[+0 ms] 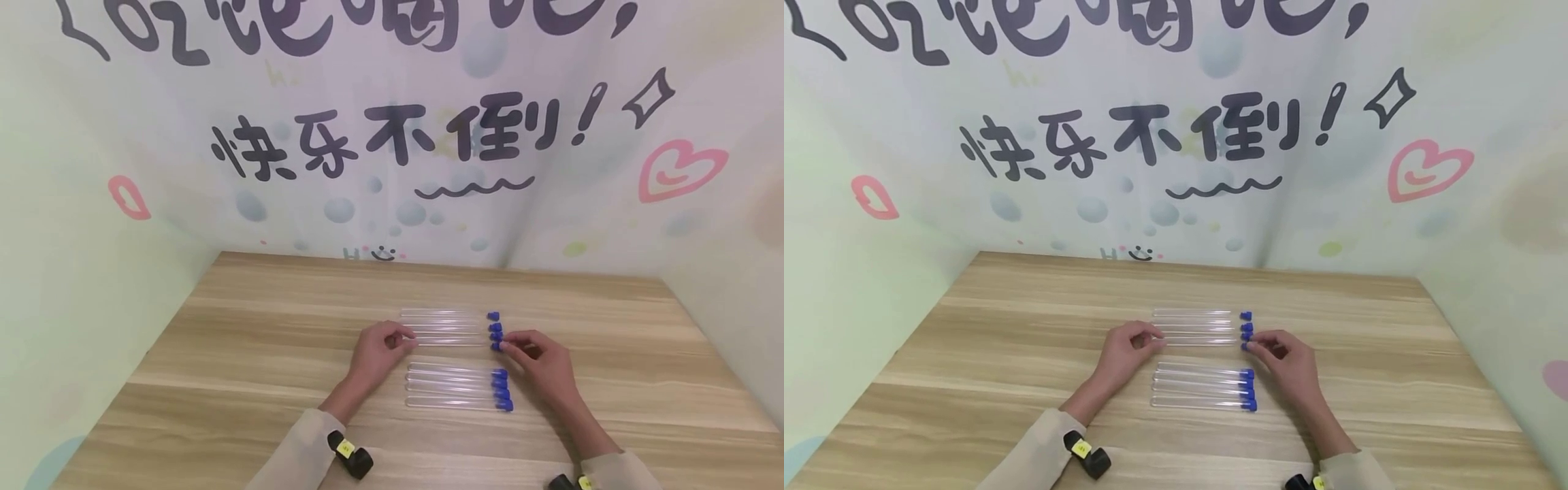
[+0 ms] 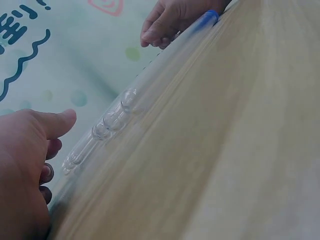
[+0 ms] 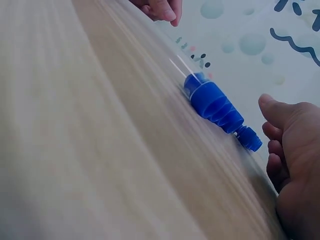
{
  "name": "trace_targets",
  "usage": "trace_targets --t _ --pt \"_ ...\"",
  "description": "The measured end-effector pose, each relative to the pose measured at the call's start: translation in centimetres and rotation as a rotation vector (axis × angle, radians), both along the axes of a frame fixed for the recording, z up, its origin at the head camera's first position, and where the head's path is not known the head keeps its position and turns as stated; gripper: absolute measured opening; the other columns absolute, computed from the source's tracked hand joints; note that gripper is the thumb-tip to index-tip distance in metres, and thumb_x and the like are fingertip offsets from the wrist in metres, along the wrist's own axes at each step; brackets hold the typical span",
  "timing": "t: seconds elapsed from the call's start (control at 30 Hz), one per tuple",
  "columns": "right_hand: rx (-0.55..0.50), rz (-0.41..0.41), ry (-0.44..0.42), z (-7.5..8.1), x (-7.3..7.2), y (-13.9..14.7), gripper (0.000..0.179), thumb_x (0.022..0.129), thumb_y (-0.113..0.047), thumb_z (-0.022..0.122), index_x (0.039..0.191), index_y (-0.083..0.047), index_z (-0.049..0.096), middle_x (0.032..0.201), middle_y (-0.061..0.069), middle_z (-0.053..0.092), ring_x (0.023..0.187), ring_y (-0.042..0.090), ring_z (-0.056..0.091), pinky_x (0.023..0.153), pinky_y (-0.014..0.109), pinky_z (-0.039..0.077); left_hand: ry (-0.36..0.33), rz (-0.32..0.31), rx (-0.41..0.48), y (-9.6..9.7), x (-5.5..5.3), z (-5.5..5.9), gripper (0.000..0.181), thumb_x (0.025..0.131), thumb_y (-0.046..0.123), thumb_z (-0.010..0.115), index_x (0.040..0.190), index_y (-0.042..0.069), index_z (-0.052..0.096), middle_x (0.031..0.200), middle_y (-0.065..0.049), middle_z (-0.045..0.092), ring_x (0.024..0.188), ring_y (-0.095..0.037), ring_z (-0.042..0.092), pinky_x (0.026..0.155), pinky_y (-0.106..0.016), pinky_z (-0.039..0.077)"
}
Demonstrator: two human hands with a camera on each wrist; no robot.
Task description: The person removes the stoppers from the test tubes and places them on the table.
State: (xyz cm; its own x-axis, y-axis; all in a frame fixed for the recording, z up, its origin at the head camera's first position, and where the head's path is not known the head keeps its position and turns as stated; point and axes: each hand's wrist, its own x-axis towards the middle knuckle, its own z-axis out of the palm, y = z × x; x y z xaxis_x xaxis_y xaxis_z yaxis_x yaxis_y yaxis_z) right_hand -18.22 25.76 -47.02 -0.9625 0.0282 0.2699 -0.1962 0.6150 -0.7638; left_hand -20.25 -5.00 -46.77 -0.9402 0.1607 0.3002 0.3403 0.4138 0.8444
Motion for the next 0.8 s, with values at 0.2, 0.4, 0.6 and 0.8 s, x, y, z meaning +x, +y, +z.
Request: trace_targets --t 0.2,0.4,0.6,0.8 --pt "0.031 0.137 0.032 -0.2 1.1 0.6 0.013 0.083 -0.018 0.076 0.095 -0.018 0.072 0.092 -0.006 0.069 0.077 0.008 0.062 0.067 0.02 0.049 0.031 -0.09 0.037 -0.2 0.7 -0.4 0.011 0.078 0.014 0.079 0.087 0.012 0.073 0.072 0.008 0.058 0.065 -0.008 0.051 0.057 -0.023 0.046" --pt "0.05 0.205 0.042 -0.2 1.4 0.7 0.013 0.082 -0.018 0.077 0.094 -0.021 0.072 0.089 -0.01 0.067 0.071 0.009 0.059 0.061 0.022 0.047 0.047 -0.128 0.024 -0.4 0.9 -0.7 0.011 0.076 0.013 0.081 0.085 0.011 0.074 0.07 0.009 0.057 0.063 -0.007 0.049 0.055 -0.022 0.042" --pt "0.071 0.216 0.044 -0.4 1.2 0.5 0.013 0.082 -0.016 0.076 0.092 -0.023 0.071 0.087 -0.011 0.066 0.068 0.008 0.057 0.059 0.023 0.046 0.017 -0.136 0.001 -0.8 0.9 -0.7 0.01 0.077 0.012 0.081 0.084 0.012 0.075 0.07 0.011 0.057 0.063 -0.008 0.05 0.055 -0.022 0.042" --pt "0.092 0.228 0.036 -0.2 1.2 0.7 0.014 0.082 -0.018 0.076 0.093 -0.024 0.071 0.086 -0.014 0.065 0.068 0.008 0.057 0.059 0.024 0.046 0.004 -0.143 -0.009 -0.8 0.8 -0.5 0.008 0.077 0.014 0.08 0.084 0.013 0.075 0.071 0.011 0.058 0.065 -0.009 0.051 0.057 -0.023 0.043"
